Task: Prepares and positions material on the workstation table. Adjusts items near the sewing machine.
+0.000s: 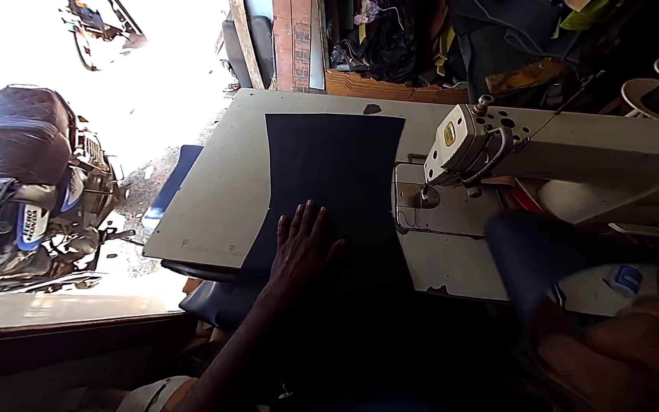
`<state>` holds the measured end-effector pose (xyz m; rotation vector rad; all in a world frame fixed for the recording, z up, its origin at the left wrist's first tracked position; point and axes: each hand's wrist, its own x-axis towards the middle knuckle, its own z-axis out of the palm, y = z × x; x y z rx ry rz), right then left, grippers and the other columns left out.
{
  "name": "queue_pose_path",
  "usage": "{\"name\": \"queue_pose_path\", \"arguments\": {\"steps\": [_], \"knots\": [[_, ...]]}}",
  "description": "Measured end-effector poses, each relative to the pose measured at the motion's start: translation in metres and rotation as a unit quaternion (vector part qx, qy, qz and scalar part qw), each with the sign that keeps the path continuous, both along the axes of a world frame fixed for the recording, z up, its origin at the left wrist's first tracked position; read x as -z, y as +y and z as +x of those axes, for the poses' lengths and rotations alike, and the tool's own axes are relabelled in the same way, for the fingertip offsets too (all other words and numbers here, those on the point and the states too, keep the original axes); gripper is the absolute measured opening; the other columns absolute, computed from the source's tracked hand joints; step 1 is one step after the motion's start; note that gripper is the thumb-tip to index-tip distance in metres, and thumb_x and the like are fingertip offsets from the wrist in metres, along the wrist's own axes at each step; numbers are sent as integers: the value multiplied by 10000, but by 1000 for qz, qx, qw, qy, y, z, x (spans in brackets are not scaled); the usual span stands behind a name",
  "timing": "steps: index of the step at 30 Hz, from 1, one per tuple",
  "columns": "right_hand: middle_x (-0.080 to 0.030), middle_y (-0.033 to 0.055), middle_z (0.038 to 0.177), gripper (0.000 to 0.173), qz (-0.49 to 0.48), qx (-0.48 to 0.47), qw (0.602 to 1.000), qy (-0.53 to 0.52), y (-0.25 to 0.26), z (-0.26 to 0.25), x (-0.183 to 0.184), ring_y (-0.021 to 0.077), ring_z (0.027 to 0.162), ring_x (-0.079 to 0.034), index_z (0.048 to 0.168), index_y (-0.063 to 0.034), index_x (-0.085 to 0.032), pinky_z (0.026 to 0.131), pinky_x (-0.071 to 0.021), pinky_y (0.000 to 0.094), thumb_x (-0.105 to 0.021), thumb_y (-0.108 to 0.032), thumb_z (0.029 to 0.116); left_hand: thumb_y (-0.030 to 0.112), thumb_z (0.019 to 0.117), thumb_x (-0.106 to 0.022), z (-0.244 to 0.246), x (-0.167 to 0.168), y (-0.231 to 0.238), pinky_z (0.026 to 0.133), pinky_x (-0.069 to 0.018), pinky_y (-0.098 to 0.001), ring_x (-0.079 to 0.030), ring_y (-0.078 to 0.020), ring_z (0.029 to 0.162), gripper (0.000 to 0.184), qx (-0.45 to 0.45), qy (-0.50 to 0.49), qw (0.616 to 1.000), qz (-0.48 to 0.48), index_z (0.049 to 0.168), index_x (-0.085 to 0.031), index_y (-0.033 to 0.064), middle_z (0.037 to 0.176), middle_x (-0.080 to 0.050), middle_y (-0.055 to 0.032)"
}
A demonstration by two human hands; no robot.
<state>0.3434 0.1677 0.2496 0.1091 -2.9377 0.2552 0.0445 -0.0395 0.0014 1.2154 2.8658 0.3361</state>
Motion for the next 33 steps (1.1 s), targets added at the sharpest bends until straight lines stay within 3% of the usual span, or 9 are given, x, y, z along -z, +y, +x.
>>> {"name": "queue_pose_path", "arguments": {"steps": [3, 5, 7, 10, 15, 18, 25, 29, 33], "knots": [[-615, 47, 1014, 169, 105, -85, 982, 135, -33, -68, 62, 235, 952, -585, 1152, -179, -638, 886, -455, 424, -523, -123, 1042, 513, 1060, -474, -2, -15, -15, 1252, -275, -516, -406, -192, 1489, 586, -15, -135, 973, 185, 1507, -526, 138, 1576, -489, -33], [-660, 33, 988, 176, 110, -125, 973, 159, -41, -104, 121, 205, 958, -618, 1072, -150, -670, 900, -472, 409, -506, -92, 1044, 294, 1016, -601, 2, -33, -29, 980, -547, -421, -652, -149, 1143, 333, -100, -247, 889, 372, 1293, -652, 116, 1254, -686, -24], [-685, 32, 988, 202, 108, -143, 974, 138, -39, -122, 175, 206, 1003, -639, 1023, -133, -690, 914, -488, 417, -496, -79, 1042, 295, 1071, -541, 1, -46, -45, 918, -590, -400, -677, -161, 1108, 332, -155, -279, 836, 445, 1360, -615, 149, 1283, -680, -19], [-672, 43, 976, 200, 105, -137, 975, 143, -40, -119, 218, 221, 965, -636, 1028, -120, -692, 872, -510, 405, -498, -73, 1037, 234, 1072, -546, 4, -58, -59, 946, -584, -430, -674, -209, 1134, 309, -216, -216, 821, 482, 1345, -588, 94, 1273, -675, -68], [-647, 33, 975, 234, 64, -50, 984, 157, -40, -89, 236, 234, 945, -605, 1167, -172, -713, 840, -481, 399, -539, -116, 1019, 215, 1048, -541, 30, -71, -46, 869, -598, -369, -689, -144, 996, 232, -111, -110, 904, 399, 1180, -663, 69, 1113, -709, -39], [-654, 43, 935, 232, 15, -8, 991, 131, -33, -75, 245, 241, 907, -623, 1167, -180, -739, 777, -496, 414, -569, -161, 1010, 233, 1021, -572, 45, -60, -12, 912, -598, -385, -684, -126, 1048, 228, 3, -112, 939, 326, 1161, -708, 115, 1109, -716, 5], [-595, 31, 668, 245, 55, 17, 986, 156, -25, -62, 237, 211, 570, -549, 1206, -116, -733, 524, -417, 354, -578, -159, 1020, 471, 992, -655, 47, -49, 70, 977, -514, -477, -596, -228, 1178, 436, 103, -135, 972, 164, 1327, -639, 193, 1212, -677, 11], [-749, 47, 948, 254, -59, 71, 979, 183, -32, -64, 237, 177, 748, -687, 1193, -151, -755, 610, -557, 329, -585, -205, 1012, 567, 954, -662, 44, -45, 100, 973, -509, -481, -581, -219, 1192, 536, 139, -155, 971, 120, 1357, -619, 217, 1225, -661, 18], [-764, -6, 1055, 325, -342, 130, 912, 187, -42, -65, 227, 83, 912, -734, 1178, -107, -763, 779, -649, 295, -704, -356, 976, 546, 997, -608, 39, -37, 103, 964, -503, -488, -577, -219, 1201, 493, 132, -172, 967, 131, 1375, -611, 228, 1229, -657, 18]]}}
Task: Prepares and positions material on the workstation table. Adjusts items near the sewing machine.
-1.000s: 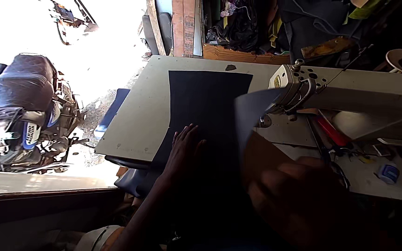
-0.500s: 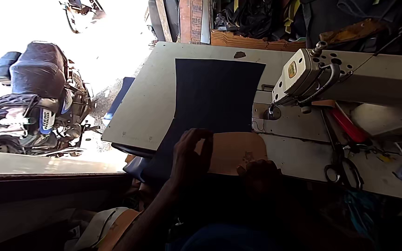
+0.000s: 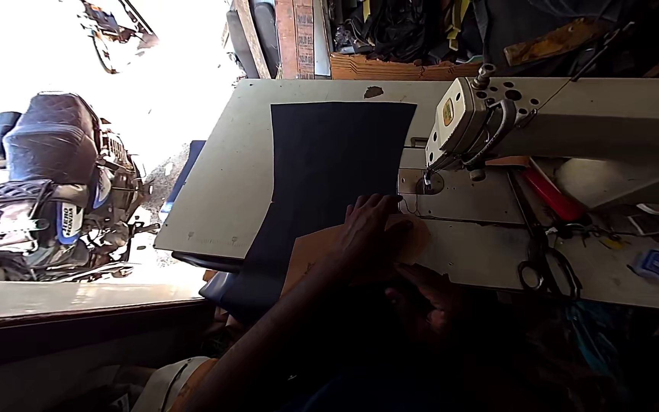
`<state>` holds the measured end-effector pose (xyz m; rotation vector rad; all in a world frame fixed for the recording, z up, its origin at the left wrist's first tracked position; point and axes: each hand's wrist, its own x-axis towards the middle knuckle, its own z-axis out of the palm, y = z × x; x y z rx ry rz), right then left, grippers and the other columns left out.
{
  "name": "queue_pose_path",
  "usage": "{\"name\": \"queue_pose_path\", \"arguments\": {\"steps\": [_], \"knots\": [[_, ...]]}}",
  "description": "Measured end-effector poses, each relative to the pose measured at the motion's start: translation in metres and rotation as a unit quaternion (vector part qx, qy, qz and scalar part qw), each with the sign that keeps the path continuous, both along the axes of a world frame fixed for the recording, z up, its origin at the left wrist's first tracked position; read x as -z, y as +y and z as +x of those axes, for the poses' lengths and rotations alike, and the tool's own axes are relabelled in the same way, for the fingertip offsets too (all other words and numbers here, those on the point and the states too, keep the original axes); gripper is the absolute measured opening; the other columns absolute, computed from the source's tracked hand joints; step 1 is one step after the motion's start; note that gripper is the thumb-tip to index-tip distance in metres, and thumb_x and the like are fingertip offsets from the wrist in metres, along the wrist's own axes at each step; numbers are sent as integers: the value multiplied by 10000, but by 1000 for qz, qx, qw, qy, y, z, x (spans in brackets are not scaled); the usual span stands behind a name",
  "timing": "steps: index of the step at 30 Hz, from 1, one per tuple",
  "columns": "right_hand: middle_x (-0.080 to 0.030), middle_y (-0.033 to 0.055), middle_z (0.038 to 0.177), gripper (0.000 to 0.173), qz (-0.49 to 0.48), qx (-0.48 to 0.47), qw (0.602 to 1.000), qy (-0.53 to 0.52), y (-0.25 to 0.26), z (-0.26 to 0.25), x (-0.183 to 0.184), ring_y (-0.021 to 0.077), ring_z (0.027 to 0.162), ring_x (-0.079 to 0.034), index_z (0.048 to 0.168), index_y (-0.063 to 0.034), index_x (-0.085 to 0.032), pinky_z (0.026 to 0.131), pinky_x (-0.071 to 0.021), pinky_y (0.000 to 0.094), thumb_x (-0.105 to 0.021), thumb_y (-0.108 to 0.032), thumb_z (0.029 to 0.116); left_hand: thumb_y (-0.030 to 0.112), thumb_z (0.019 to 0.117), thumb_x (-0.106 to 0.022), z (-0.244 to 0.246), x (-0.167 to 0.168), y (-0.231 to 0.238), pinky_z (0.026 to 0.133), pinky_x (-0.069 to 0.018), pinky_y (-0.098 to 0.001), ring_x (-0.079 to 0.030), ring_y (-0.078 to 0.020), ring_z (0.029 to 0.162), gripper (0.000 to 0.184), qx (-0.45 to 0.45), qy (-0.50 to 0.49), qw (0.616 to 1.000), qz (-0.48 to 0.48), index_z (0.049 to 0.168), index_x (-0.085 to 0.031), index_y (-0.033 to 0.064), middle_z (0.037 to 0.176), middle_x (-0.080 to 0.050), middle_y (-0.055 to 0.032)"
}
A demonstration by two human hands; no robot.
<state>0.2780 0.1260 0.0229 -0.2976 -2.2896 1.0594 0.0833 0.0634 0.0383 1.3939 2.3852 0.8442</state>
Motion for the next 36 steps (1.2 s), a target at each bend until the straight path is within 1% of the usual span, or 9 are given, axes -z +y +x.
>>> {"name": "queue_pose_path", "arguments": {"steps": [3, 6, 8, 10, 16, 21, 29, 34, 36], "knots": [[-730, 18, 799, 215, -246, 96, 964, 37, -4, -9, -10, 135, 660, -703, 969, -80, -712, 580, -628, 285, -838, -218, 863, 431, 1033, -609, 10, -10, -8, 952, -545, -434, -613, -203, 1147, 399, 10, -60, 995, 77, 1334, -639, 170, 1217, -661, -10], [-680, 157, 814, 557, -499, 173, 848, 50, 0, -22, -16, 252, 676, -703, 1210, -38, -446, 634, -633, 384, -797, 70, 791, 413, 1029, -621, 24, -9, -13, 961, -562, -403, -634, -180, 1137, 406, 22, -101, 990, 96, 1343, -636, 155, 1251, -660, -23], [-680, 172, 858, 689, -588, 196, 782, 63, 2, -27, -18, 263, 696, -710, 1352, -70, -406, 673, -647, 419, -753, 140, 794, 383, 1020, -639, 31, -4, -15, 963, -567, -414, -646, -188, 1120, 422, 29, -122, 987, 97, 1364, -626, 139, 1260, -655, -48], [-693, 187, 956, 691, -615, 177, 766, 68, 3, -26, -20, 264, 760, -716, 1419, -83, -437, 689, -639, 405, -704, 145, 824, 375, 1021, -639, 36, -1, -16, 968, -567, -418, -648, -186, 1128, 431, 25, -126, 987, 97, 1380, -612, 138, 1282, -653, -49], [-703, 189, 1080, 408, -546, 51, 834, 62, 3, -17, -18, 239, 921, -720, 1246, -3, -637, 800, -629, 372, -646, 54, 842, 384, 1027, -634, 42, -5, -15, 1094, -507, -424, -569, -190, 1318, 549, 19, -146, 977, 153, 1491, -531, 110, 1475, -562, -60], [-704, 151, 1060, 284, -419, -47, 906, 42, -2, -7, -13, 246, 930, -711, 1223, -5, -655, 822, -630, 385, -636, -65, 946, 302, 1033, -642, 49, -13, -16, 998, -563, -369, -653, -134, 1151, 413, 19, -152, 961, 230, 1395, -621, 105, 1274, -680, -30], [-705, 110, 1066, 289, -346, -86, 934, 18, -2, -2, -20, 214, 951, -706, 1283, -28, -618, 829, -620, 352, -564, -70, 1003, 188, 1029, -631, 56, -8, -22, 946, -570, -318, -672, -127, 1053, 234, 13, -94, 952, 291, 1206, -735, 76, 1102, -731, -17], [-709, 94, 986, 192, -345, -91, 934, 14, 7, 4, -21, 173, 884, -691, 1112, -28, -703, 787, -601, 313, -543, -48, 1008, 200, 1019, -650, 51, -6, -23, 976, -561, -380, -659, -179, 1103, 250, 54, -204, 921, 328, 1185, -719, 26, 1178, -710, -72], [-697, 105, 1002, 194, -360, -96, 928, 12, 8, 5, -20, 185, 893, -684, 1123, -33, -695, 794, -598, 324, -540, -41, 1007, 239, 1032, -643, 49, -7, -23, 953, -576, -385, -665, -181, 1080, 263, 60, -263, 903, 333, 1167, -715, 26, 1163, -703, -72]]}}
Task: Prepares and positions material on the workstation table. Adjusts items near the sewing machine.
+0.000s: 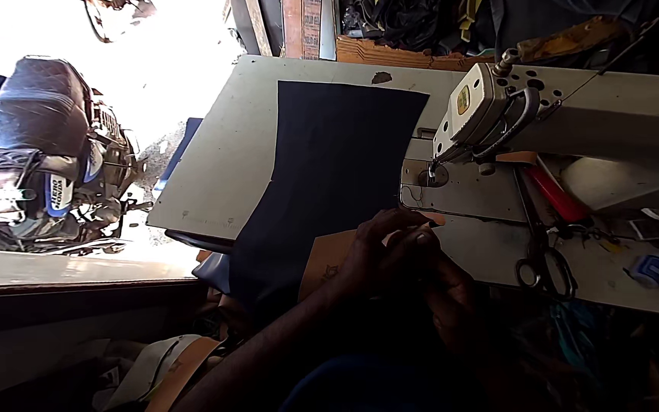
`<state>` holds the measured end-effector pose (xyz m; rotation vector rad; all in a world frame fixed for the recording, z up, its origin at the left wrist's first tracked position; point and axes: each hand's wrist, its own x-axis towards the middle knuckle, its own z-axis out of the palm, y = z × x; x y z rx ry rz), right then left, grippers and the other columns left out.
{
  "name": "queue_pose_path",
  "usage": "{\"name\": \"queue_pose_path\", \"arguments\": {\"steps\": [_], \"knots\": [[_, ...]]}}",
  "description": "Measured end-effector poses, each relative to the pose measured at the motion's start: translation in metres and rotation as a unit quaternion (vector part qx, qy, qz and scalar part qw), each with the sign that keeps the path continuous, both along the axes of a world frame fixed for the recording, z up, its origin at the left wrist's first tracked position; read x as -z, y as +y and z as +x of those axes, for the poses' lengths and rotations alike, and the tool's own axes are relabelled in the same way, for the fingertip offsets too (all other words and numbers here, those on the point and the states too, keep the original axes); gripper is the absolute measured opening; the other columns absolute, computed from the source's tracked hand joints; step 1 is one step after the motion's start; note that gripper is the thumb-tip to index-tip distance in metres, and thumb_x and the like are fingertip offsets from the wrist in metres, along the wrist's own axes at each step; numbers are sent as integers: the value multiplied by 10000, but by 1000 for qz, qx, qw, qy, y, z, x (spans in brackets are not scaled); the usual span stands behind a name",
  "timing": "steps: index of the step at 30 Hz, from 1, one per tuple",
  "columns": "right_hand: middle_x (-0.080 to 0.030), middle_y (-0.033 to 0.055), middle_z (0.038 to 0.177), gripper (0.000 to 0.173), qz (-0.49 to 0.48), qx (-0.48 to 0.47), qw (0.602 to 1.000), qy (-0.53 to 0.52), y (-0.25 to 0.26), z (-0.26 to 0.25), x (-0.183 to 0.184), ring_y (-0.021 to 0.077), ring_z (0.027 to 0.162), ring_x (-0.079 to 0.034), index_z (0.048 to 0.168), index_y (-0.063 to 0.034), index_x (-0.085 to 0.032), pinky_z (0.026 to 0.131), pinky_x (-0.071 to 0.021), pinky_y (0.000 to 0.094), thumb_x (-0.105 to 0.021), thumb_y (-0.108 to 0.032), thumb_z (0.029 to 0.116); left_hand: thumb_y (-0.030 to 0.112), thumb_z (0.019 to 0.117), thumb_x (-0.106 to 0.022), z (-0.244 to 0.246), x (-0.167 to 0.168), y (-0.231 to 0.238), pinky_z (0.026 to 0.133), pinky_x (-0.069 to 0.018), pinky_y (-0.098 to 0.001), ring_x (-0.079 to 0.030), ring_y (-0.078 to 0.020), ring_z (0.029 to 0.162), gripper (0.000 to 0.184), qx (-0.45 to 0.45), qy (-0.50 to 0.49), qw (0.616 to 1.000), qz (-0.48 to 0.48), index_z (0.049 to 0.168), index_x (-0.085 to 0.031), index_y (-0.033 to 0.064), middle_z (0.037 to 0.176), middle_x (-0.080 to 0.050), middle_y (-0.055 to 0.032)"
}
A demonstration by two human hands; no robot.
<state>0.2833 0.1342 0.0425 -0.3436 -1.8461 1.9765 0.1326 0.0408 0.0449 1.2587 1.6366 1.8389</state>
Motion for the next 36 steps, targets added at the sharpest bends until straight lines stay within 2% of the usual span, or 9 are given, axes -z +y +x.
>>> {"name": "queue_pose_path", "arguments": {"steps": [4, 9, 13, 16, 19, 22, 27, 33, 36], "knots": [[-699, 118, 1079, 256, -21, -20, 1000, 1, -1, 1, 1, 202, 958, -696, 1242, -48, -651, 855, -605, 344, -547, -30, 1009, 178, 1023, -656, -2, -1, 0, 917, -589, -385, -675, -188, 1012, 199, 10, -53, 998, 25, 1086, -718, 0, 1066, -703, -86], [-709, 151, 1020, 279, -23, -48, 999, -9, -2, 3, -2, 246, 875, -712, 1269, -9, -610, 788, -627, 378, -561, -18, 994, 59, 956, -715, -2, 2, -1, 900, -592, -323, -686, -156, 1006, 111, -44, 82, 995, 30, 1046, -761, 12, 1056, -732, -70], [-734, 14, 1031, 269, 172, -63, 982, -48, 14, 14, -10, 132, 907, -725, 1237, -83, -656, 785, -646, 318, -636, -227, 1011, 124, 975, -710, -3, 5, -2, 886, -575, -306, -673, -145, 990, 132, -65, 171, 983, 30, 1050, -779, 39, 1024, -737, -47], [-728, -36, 918, 298, 467, 80, 874, -104, 55, 40, -12, 80, 813, -690, 1089, -157, -778, 686, -600, 308, -599, -381, 1008, 163, 974, -717, -3, 0, -7, 888, -579, -301, -678, -142, 983, 132, -72, 215, 973, 38, 1019, -785, 59, 984, -737, -33], [-713, 180, 988, 414, 587, 192, 739, -268, 105, 76, -9, 376, 883, -689, 1173, -40, -735, 725, -557, 566, -561, -379, 1013, 164, 973, -711, -2, -5, -13, 884, -572, -299, -669, -148, 992, 127, -65, 241, 967, 43, 1015, -782, 67, 986, -735, -32], [-675, 273, 1125, 501, 570, 208, 700, -377, 125, 104, -1, 514, 1047, -631, 1316, -11, -659, 879, -499, 671, -569, -400, 1014, 162, 973, -707, -1, -10, -18, 915, -575, -310, -675, -158, 1020, 125, -61, 260, 963, 44, 1013, -774, 64, 996, -735, -38], [-692, 194, 982, 324, 528, 217, 706, -418, 110, 122, -4, 388, 839, -688, 1185, -21, -677, 686, -552, 599, -600, -269, 992, 146, 966, -706, 1, -13, -20, 919, -574, -320, -684, -164, 1013, 122, -58, 261, 962, 54, 1012, -773, 56, 977, -743, -43], [-715, 161, 883, 464, 429, 173, 705, -538, 111, 132, -21, 378, 807, -694, 1155, -50, -670, 689, -526, 639, -650, -463, 945, 175, 966, -721, 1, -14, -27, 839, -573, -289, -669, -134, 936, 124, -60, 252, 965, 39, 960, -769, 61, 921, -723, -21], [-702, 232, 878, 402, 425, 121, 663, -605, 114, 133, -22, 464, 845, -684, 1082, -27, -683, 700, -507, 686, -685, -387, 902, 188, 983, -700, 0, -16, -30, 797, -547, -276, -644, -124, 890, 138, -54, 260, 964, 35, 966, -756, 64, 904, -707, -17]]}}
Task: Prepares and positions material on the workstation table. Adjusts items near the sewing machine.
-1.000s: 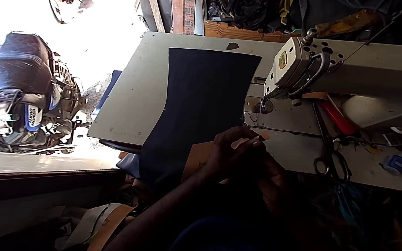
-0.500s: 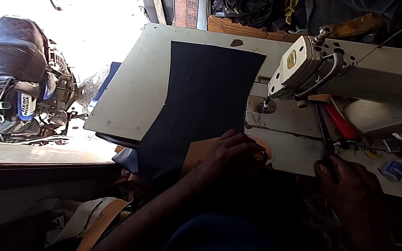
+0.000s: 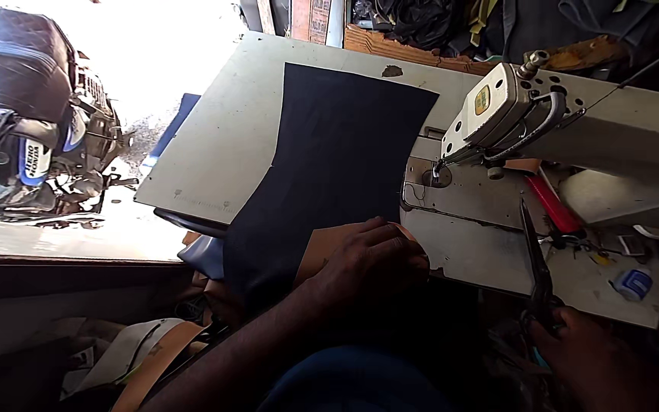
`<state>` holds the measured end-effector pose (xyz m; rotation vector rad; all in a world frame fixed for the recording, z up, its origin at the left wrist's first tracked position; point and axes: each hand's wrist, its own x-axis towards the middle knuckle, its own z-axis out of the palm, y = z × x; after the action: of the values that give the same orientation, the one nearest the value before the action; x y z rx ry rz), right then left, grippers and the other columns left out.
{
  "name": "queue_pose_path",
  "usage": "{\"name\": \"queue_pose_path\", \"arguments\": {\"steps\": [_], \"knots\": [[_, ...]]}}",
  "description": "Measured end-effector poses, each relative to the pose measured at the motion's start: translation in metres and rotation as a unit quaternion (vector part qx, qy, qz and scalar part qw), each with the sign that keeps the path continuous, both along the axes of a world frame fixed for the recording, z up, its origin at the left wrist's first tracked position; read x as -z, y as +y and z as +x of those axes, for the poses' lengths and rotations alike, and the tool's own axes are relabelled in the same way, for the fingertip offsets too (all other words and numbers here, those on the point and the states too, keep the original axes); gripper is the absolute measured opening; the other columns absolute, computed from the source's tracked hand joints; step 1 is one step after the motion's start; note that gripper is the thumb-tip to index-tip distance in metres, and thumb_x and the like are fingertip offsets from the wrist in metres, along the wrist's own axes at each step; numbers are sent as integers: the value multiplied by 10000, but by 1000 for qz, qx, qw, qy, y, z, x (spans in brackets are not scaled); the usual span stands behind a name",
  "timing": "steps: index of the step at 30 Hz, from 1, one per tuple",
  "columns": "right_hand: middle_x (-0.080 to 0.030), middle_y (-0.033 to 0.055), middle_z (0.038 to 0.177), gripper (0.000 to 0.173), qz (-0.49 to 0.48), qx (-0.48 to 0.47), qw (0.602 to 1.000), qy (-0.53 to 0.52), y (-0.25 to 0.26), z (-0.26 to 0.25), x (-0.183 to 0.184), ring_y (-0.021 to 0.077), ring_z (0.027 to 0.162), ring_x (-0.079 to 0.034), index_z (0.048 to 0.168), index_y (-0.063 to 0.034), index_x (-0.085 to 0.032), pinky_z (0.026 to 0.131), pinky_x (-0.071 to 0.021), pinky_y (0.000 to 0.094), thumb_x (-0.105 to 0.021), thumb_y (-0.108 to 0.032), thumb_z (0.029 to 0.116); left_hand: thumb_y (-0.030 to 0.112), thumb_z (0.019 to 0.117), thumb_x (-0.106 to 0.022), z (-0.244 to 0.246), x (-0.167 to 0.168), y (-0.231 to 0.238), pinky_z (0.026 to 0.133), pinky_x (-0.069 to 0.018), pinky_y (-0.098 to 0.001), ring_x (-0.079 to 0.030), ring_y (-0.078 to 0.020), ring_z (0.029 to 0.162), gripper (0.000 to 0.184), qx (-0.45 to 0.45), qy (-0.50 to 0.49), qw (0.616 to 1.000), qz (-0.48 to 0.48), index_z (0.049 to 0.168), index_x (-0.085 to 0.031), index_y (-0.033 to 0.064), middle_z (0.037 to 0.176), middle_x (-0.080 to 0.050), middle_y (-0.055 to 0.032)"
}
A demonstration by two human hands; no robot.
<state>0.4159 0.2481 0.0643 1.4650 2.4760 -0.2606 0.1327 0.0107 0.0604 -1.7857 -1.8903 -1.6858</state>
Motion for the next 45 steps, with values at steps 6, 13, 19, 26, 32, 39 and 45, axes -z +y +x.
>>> {"name": "queue_pose_path", "arguments": {"steps": [6, 13, 19, 26, 32, 39, 45], "knots": [[-634, 135, 676, 323, 4, -79, 990, 120, -7, 21, 3, 319, 600, -607, 901, -34, -694, 568, -472, 574, -680, -357, 900, 187, 985, -700, -4, -8, -10, 810, -549, -268, -650, -119, 897, 134, -4, 20, 1000, -22, 966, -760, 69, 899, -714, -7], [-685, 187, 742, 563, -15, -323, 907, 270, -32, 25, -37, 288, 682, -666, 831, 4, -688, 655, -549, 450, -762, -552, 884, 189, 961, -725, -9, -11, -11, 786, -547, -259, -651, -109, 884, 122, 8, 21, 999, -40, 946, -768, 75, 883, -710, 2], [-681, 176, 723, 538, -56, -379, 894, 234, -33, 22, -50, 310, 673, -659, 815, -18, -698, 642, -531, 475, -739, -550, 887, 188, 962, -715, -12, -15, -12, 787, -541, -260, -647, -106, 889, 117, 15, 29, 998, -55, 956, -764, 82, 899, -711, 8], [-676, 183, 711, 510, -84, -392, 887, 227, -31, 25, -48, 311, 659, -661, 787, -8, -678, 635, -532, 480, -749, -500, 898, 170, 960, -717, -13, -12, -15, 798, -544, -279, -649, -113, 894, 96, 34, 21, 997, -67, 964, -761, 85, 893, -708, 12], [-693, 186, 733, 488, -87, -388, 889, 226, -33, 27, -48, 316, 682, -677, 807, -5, -690, 648, -543, 477, -745, -478, 912, 179, 961, -716, -13, -13, -14, 785, -534, -272, -636, -106, 873, 99, 32, 22, 996, -75, 950, -764, 93, 868, -694, 22], [-706, 192, 756, 474, -119, -377, 889, 230, -36, 28, -51, 313, 704, -695, 811, 1, -695, 669, -560, 483, -753, -460, 900, 202, 983, -687, -15, -16, -14, 784, -523, -265, -627, -99, 881, 126, 39, 37, 993, -104, 968, -771, 109, 876, -692, 37], [-709, 199, 765, 452, -142, -365, 889, 237, -41, 27, -51, 312, 712, -699, 823, 11, -703, 689, -568, 484, -763, -429, 904, 205, 985, -685, -16, -15, -15, 794, -524, -266, -630, -97, 899, 124, 41, 32, 992, -116, 967, -771, 118, 892, -699, 42]]}}
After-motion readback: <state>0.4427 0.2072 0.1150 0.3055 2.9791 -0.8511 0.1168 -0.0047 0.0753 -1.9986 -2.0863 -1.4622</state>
